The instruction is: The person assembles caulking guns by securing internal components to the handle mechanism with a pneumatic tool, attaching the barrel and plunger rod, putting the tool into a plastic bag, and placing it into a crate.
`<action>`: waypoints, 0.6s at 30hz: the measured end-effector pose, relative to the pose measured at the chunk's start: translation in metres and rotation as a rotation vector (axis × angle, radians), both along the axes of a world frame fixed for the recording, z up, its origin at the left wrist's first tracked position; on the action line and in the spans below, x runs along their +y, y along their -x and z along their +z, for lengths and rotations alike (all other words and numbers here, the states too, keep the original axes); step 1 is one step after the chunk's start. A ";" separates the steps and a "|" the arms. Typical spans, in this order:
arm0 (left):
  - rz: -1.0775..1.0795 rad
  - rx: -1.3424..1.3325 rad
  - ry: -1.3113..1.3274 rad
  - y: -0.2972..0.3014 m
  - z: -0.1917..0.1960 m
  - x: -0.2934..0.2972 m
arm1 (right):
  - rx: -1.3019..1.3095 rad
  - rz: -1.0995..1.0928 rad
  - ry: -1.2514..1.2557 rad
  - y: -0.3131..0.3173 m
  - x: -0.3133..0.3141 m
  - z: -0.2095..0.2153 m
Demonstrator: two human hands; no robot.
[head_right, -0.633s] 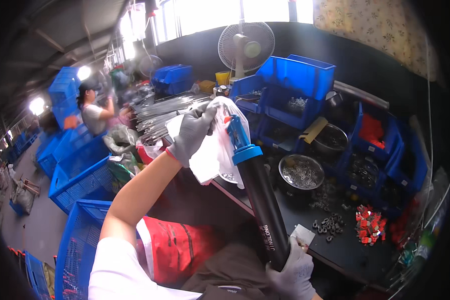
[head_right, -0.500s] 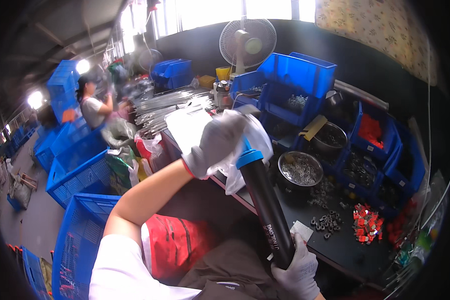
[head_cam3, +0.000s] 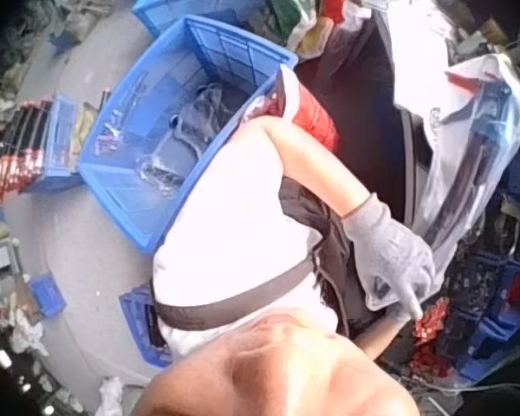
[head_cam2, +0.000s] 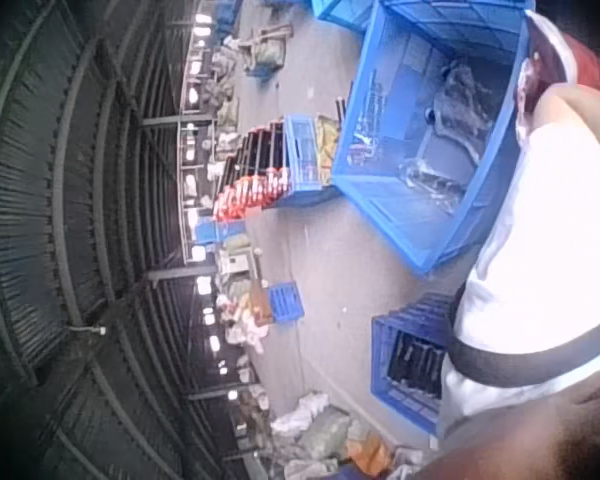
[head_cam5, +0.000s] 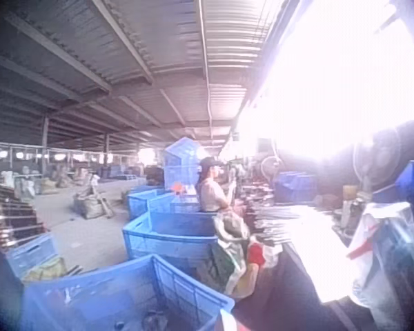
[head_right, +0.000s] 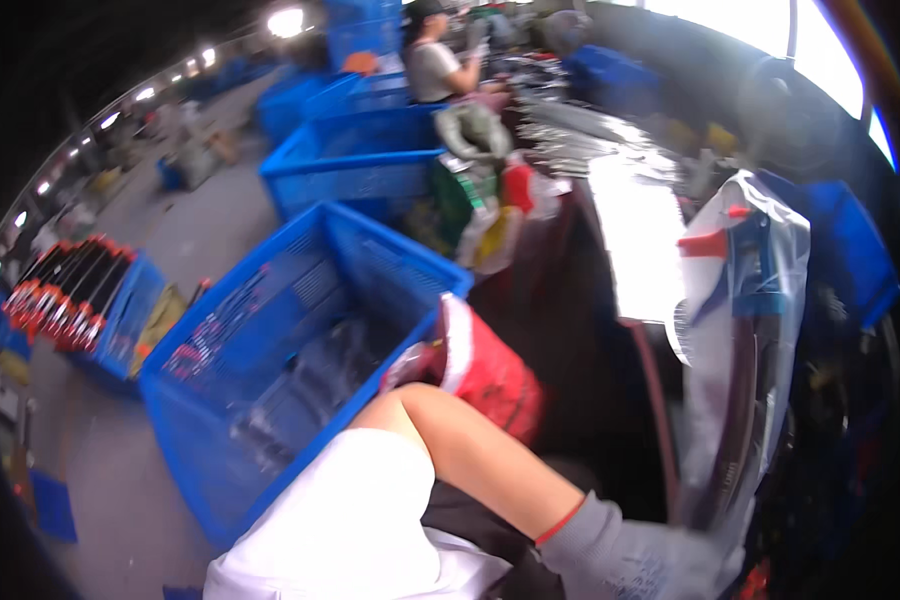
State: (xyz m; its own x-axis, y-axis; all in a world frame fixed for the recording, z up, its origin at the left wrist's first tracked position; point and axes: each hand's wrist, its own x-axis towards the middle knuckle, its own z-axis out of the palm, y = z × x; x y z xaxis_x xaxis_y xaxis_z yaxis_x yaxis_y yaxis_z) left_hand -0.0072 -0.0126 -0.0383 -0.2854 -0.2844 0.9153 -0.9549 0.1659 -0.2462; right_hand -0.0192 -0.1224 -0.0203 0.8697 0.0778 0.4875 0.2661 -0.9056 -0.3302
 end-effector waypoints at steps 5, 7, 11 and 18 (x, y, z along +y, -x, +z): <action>1.288 0.125 -0.001 -0.042 -0.001 0.182 | -0.597 0.041 0.725 -0.009 -0.039 -0.037; 1.451 0.265 -0.332 -0.016 -0.008 0.249 | -0.658 0.231 0.660 -0.020 -0.023 -0.021; 1.646 0.862 -0.194 0.011 -0.055 0.388 | -0.538 0.254 0.201 -0.015 0.008 -0.018; 1.706 1.915 0.690 0.137 -0.323 0.565 | -0.077 -0.023 0.068 -0.005 -0.036 -0.098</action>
